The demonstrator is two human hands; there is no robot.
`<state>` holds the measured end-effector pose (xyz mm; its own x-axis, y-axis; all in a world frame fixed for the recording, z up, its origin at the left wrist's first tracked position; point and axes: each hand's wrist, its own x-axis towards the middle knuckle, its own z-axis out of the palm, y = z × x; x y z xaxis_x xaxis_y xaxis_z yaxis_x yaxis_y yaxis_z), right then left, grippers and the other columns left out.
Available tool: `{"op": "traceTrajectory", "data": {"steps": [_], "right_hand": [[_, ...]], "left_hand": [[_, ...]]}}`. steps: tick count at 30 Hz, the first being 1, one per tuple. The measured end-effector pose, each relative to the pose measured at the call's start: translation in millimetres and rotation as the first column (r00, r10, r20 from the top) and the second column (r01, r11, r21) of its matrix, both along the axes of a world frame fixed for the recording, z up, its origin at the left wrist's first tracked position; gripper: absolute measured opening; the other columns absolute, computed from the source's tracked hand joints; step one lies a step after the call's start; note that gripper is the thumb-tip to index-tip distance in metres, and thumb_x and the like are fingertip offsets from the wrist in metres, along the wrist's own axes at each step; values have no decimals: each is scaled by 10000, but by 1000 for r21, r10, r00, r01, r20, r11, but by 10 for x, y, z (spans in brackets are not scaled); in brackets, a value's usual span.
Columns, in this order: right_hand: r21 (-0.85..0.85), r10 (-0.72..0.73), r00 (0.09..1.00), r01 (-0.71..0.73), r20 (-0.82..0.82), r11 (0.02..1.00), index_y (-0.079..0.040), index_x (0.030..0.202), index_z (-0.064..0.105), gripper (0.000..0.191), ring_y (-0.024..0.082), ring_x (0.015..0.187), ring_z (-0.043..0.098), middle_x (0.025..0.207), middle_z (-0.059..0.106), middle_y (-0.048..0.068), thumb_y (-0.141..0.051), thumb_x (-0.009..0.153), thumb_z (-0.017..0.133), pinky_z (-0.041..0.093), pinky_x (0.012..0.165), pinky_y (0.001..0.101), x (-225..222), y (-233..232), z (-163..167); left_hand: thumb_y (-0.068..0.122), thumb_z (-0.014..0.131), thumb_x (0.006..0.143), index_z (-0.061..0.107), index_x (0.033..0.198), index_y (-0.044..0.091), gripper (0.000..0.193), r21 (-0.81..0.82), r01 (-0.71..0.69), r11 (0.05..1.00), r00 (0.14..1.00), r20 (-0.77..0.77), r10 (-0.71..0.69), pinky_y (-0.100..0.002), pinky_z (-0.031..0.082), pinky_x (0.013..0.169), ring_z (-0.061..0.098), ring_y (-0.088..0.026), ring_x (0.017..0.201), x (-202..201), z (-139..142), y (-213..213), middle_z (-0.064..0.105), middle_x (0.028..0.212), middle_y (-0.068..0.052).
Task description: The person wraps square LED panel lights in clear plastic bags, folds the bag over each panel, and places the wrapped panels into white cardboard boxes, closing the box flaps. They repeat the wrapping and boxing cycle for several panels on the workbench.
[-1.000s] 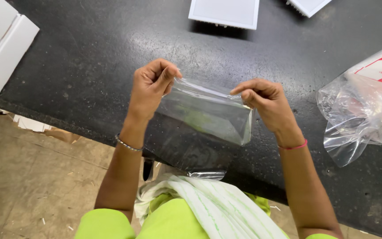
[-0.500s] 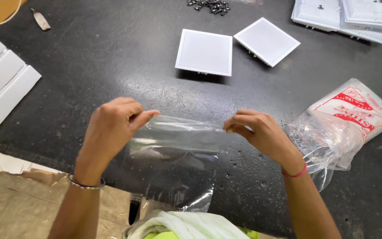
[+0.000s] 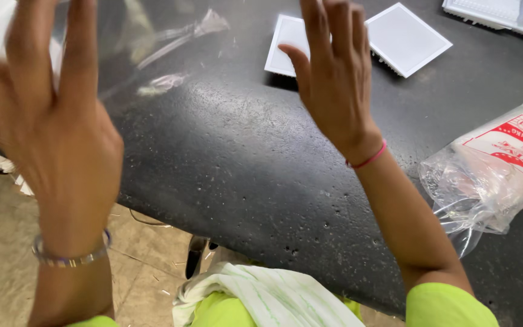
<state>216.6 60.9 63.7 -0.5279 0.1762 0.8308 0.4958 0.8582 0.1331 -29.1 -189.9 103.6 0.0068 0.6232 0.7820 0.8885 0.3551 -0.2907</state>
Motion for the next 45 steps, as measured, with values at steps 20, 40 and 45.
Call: {"op": "traceTrajectory", "data": {"steps": [20,40,45], "right_hand": [[-364,-139,979,187,152,913,-19,1181,674,284,329,1047,659,1177,675,131,-122,923,731,551,822,433,-241,1036,-1424],[-97,-289,954,297,82,950,-30,898,576,245,339,751,625,835,634,182,-78,1135,530,451,655,438,822,1757,-842],[-798,-147,796,-539,-587,270,-23,957,624,195,106,806,521,945,616,41,-86,1120,537,408,737,258,1747,1011,-902]], "left_hand": [[-44,671,809,734,1248,53,453,-153,355,922,780,592,-202,-338,543,814,560,-234,873,429,-1531,459,675,1330,24],[-9,727,744,556,1446,97,731,-222,417,882,721,672,-172,-386,519,863,558,-258,955,594,-1808,572,510,1510,9],[-89,668,720,410,1552,110,893,-316,410,855,728,678,-98,-386,522,822,544,-267,910,634,-1798,606,405,1600,-13]]}}
